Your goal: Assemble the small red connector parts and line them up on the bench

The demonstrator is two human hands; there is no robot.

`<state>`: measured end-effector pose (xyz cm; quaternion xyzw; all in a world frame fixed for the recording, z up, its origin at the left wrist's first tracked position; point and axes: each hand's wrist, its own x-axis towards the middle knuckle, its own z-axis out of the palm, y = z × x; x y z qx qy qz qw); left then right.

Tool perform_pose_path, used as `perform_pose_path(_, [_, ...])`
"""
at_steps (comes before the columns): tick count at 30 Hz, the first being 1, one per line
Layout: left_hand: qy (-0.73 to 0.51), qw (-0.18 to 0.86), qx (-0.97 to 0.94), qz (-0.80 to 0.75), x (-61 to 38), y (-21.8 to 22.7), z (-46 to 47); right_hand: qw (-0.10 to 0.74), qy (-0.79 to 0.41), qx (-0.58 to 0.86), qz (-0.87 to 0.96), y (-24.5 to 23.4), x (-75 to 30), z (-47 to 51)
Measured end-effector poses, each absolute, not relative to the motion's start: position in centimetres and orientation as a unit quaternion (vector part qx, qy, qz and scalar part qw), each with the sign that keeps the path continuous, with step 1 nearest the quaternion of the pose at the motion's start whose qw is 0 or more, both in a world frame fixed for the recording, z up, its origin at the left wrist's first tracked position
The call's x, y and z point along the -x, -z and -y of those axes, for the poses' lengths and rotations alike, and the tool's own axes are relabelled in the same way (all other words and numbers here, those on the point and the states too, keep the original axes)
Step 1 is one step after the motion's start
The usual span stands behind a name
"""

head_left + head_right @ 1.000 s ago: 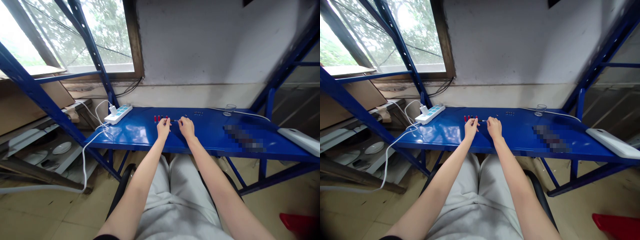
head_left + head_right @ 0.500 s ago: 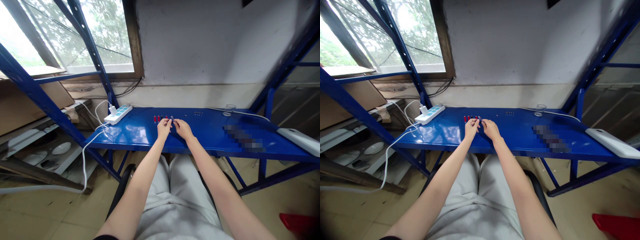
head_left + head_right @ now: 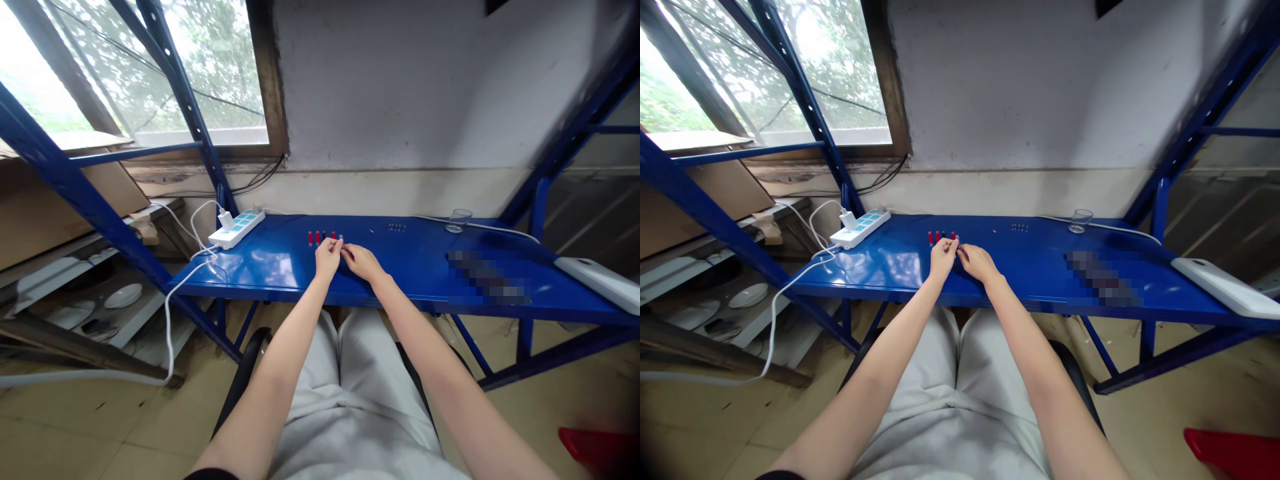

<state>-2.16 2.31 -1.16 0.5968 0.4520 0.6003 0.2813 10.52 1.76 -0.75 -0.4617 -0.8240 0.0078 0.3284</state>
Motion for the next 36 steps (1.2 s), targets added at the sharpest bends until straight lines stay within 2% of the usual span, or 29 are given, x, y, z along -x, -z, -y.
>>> perform_pose_path(7, [-0.574,0.284,-0.614,-0.462,2.2,1.7,-2.8,0.346,-0.065,0.437,0.828,1.4,-11.0,-2.6])
perform_pose_path(13, [-0.553,0.292,-0.631,-0.46,2.1,2.3,-3.5,0.412,-0.175,0.425,0.787,1.9,-11.4,-3.4])
perform_pose_path(19, [-0.561,0.321,-0.626,-0.438,2.0,2.5,-3.7,0.426,-0.272,0.43,0.748,2.2,-11.5,-3.6])
perform_pose_path(29, [-0.571,0.347,-0.603,-0.436,1.9,2.5,-3.5,0.417,-0.25,0.45,0.749,1.8,-11.3,-3.1])
perform_pose_path(36, [-0.578,0.36,-0.57,-0.46,1.9,2.0,-3.0,0.435,-0.131,0.554,0.697,1.7,-11.7,-3.5])
